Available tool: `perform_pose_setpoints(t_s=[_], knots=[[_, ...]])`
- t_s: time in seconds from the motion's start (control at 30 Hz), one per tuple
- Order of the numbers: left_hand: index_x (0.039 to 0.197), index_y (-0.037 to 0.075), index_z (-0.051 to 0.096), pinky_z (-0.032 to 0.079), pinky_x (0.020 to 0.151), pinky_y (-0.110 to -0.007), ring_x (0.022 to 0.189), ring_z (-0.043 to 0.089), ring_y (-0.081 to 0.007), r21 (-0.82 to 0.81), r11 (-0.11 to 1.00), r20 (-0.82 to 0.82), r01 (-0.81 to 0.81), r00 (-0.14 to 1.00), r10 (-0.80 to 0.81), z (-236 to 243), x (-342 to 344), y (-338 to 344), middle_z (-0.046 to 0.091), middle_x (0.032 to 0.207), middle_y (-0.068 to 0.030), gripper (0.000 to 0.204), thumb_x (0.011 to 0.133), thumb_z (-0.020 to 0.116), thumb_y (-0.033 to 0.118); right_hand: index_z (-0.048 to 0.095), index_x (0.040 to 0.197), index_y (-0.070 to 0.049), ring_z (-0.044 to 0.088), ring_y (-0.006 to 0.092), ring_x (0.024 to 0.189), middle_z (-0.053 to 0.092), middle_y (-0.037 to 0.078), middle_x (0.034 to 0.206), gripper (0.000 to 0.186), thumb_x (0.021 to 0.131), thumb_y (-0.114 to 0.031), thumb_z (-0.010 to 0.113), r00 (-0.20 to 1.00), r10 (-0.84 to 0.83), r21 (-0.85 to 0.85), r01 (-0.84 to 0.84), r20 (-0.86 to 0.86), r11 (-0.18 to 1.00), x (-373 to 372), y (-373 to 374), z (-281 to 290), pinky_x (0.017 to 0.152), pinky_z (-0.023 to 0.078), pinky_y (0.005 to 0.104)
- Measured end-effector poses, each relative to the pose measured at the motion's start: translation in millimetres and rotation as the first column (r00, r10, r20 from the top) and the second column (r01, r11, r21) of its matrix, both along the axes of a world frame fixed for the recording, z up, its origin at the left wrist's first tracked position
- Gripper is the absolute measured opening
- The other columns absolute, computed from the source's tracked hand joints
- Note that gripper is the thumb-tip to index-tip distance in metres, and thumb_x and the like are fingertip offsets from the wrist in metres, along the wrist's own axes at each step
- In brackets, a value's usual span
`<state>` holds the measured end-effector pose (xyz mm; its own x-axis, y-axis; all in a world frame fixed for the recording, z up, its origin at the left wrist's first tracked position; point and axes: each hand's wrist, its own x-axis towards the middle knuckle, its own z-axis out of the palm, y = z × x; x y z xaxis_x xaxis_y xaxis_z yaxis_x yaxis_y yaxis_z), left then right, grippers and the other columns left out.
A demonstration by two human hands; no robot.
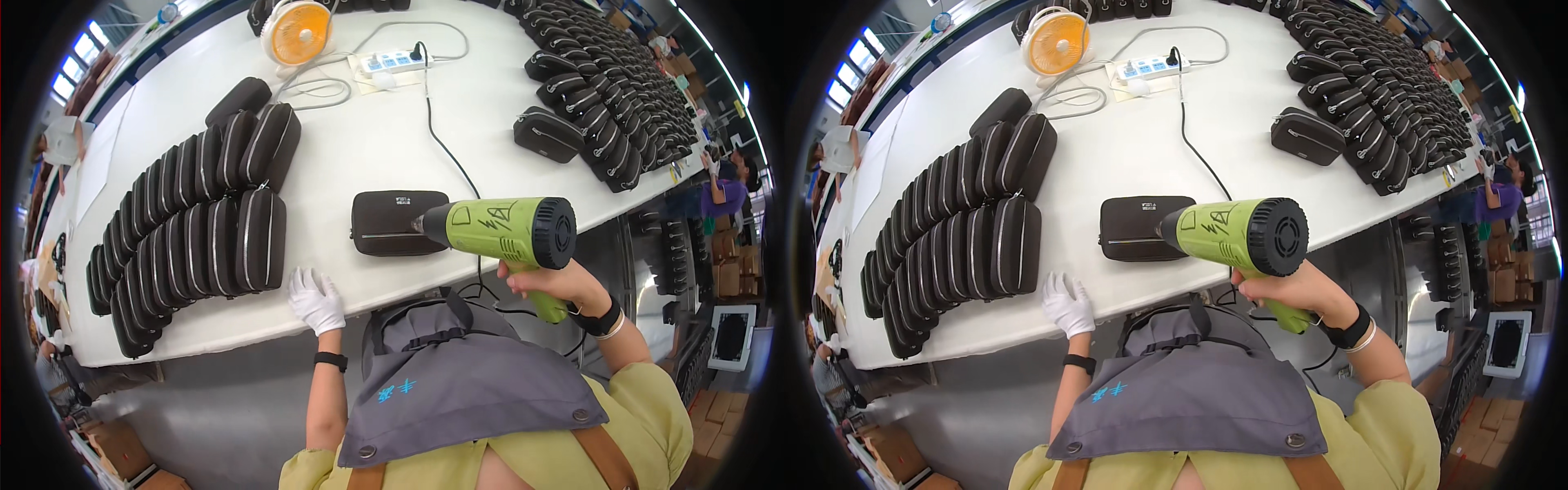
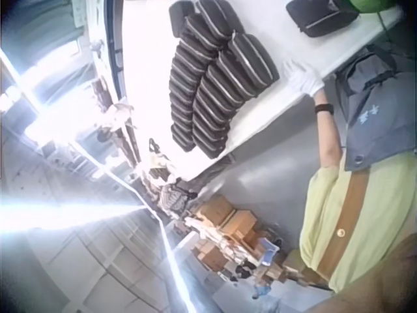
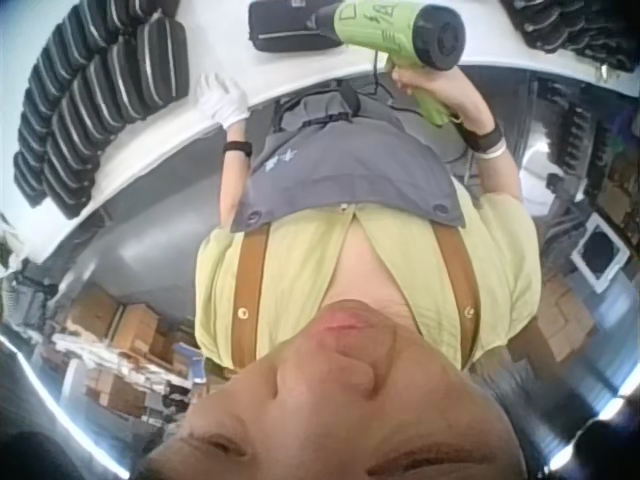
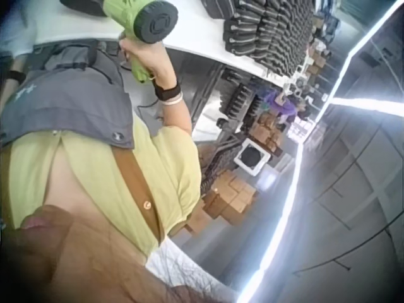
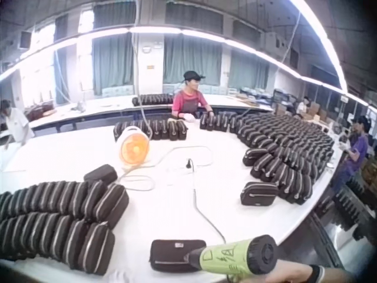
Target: Organizing and heat-treating zippered pouches in a workshop environment.
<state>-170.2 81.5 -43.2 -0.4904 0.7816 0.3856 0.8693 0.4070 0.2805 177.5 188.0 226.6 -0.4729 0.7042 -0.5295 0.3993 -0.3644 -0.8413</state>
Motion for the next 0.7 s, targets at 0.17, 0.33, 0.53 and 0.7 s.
perform_pose_setpoints(t_s=[0.17,0.33,0.53,0.7], knots=[[0.113,0.001,0.059,0.038,0.102,-0.048,0.122,0.049,-0.0344,0.001,1.000,0.004,-0.010,1.000,0.010,-3.7,-1.1,-3.4,0.056,0.126,-0.0175,0.037,0.086,0.063,0.025,0.062,0.111,-0.002,0.061,0.0098,0.076,0.066,0.004,0.092,0.035,0.077,-0.005,0.069,0.997,0.072,-0.074,-0.072,0.006,0.995,-5.4,-7.5,3.7,0.064,0.052,0.0261],[0.113,0.001,0.059,0.037,0.102,-0.049,0.122,0.049,-0.0341,-0.003,1.000,0.011,-0.008,1.000,0.008,-0.8,1.4,-1.9,0.056,0.126,-0.0170,0.036,0.086,0.062,0.025,0.062,0.110,-0.002,0.061,0.0099,0.076,0.066,0.004,0.092,0.034,0.077,-0.005,0.069,1.000,-0.010,0.004,0.010,0.003,1.000,-19.2,-3.6,-2.3,0.064,0.052,0.0266],[0.112,0.003,0.060,0.037,0.103,-0.049,0.121,0.050,-0.0334,0.005,1.000,0.027,-0.002,1.000,0.002,1.8,1.5,-3.4,0.057,0.124,-0.0165,0.034,0.085,0.062,0.024,0.063,0.098,-0.002,0.061,0.0097,0.074,0.064,0.003,0.090,0.022,0.077,-0.007,0.068,0.998,-0.041,0.133,0.035,0.041,0.990,-37.5,4.5,0.2,0.061,0.051,0.0273],[0.110,0.003,0.060,0.037,0.104,-0.049,0.120,0.050,-0.0331,0.025,0.999,0.039,0.025,0.999,-0.026,3.6,1.9,-4.0,0.058,0.122,-0.0156,0.033,0.084,0.062,0.022,0.063,0.098,-0.002,0.060,0.0100,0.074,0.064,0.003,0.089,0.022,0.078,-0.009,0.068,0.991,-0.129,0.163,0.123,0.028,0.979,-55.0,11.6,-0.5,0.061,0.051,0.0271]])
